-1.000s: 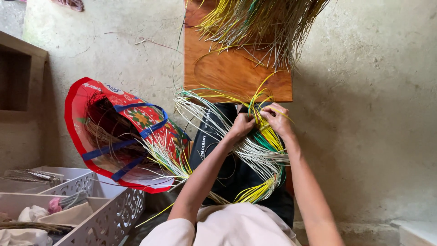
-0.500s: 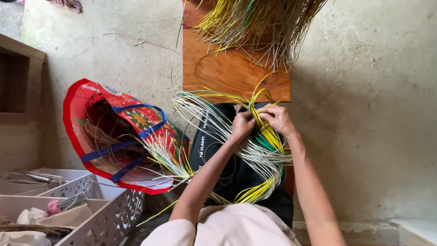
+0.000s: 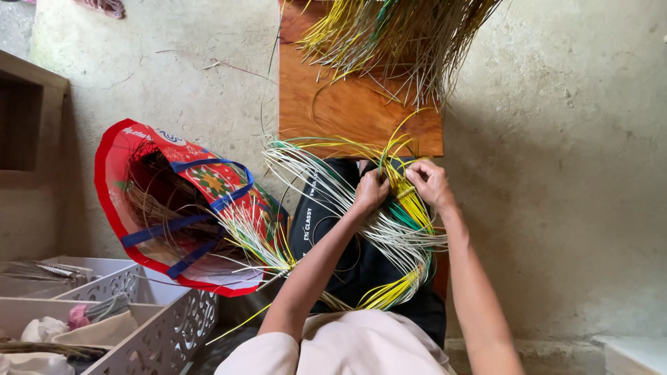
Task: Weaving colorful plastic fibers together on a wooden block to create a patterned structure
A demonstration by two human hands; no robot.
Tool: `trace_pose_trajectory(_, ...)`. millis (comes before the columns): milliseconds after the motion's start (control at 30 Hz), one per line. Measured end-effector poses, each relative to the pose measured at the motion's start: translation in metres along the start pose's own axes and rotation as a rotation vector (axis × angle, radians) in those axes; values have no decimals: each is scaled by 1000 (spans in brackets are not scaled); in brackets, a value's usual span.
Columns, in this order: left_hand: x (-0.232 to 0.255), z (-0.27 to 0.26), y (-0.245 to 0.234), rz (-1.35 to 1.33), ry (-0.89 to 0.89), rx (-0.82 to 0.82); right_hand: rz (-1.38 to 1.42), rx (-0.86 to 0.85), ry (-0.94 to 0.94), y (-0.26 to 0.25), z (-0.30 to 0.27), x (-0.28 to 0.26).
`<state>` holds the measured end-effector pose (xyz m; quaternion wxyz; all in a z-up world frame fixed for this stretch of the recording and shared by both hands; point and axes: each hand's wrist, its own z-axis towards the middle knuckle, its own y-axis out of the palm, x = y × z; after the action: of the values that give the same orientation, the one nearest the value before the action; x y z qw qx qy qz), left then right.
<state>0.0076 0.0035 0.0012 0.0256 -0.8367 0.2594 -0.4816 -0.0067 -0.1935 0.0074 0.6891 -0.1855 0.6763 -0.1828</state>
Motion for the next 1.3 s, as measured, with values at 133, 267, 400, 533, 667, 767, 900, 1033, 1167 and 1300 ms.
trace_pose_trajectory(133, -13, 15, 11, 76, -54, -20, 11, -118, -61, -11, -22, -7)
trace_pose_trajectory(267, -18, 19, 18, 168, -88, -18, -106, -36, -144, 2, -25, -31)
trace_pose_trajectory(400, -15, 12, 18, 267, -92, 15, -314, 88, -196, 29, -18, 1)
trace_pose_trajectory(533, -3, 4, 11, 300, -109, 68, -553, -53, 65, 31, -8, -23)
trace_pose_trajectory(667, 2, -2, 9, 289, -95, 107, -525, -129, 179, 32, 3, -17)
trace_pose_trajectory(767, 9, -7, 4, 298, -100, 121, 272, -82, 428, 17, -1, -60)
trace_pose_trajectory(900, 26, -18, -7, 301, -80, 80, 738, -37, 385, -13, 3, -105)
trace_pose_trajectory(1033, 28, -18, -3, 293, -79, 60, 869, 85, 248, -47, 6, -173)
trace_pose_trajectory(1167, 21, -15, -3, 260, -83, 40, 982, 180, 239, -92, 13, -192)
trace_pose_trajectory(1300, 18, -24, -6, 231, 74, 96, 987, 137, -22, -144, 6, -249)
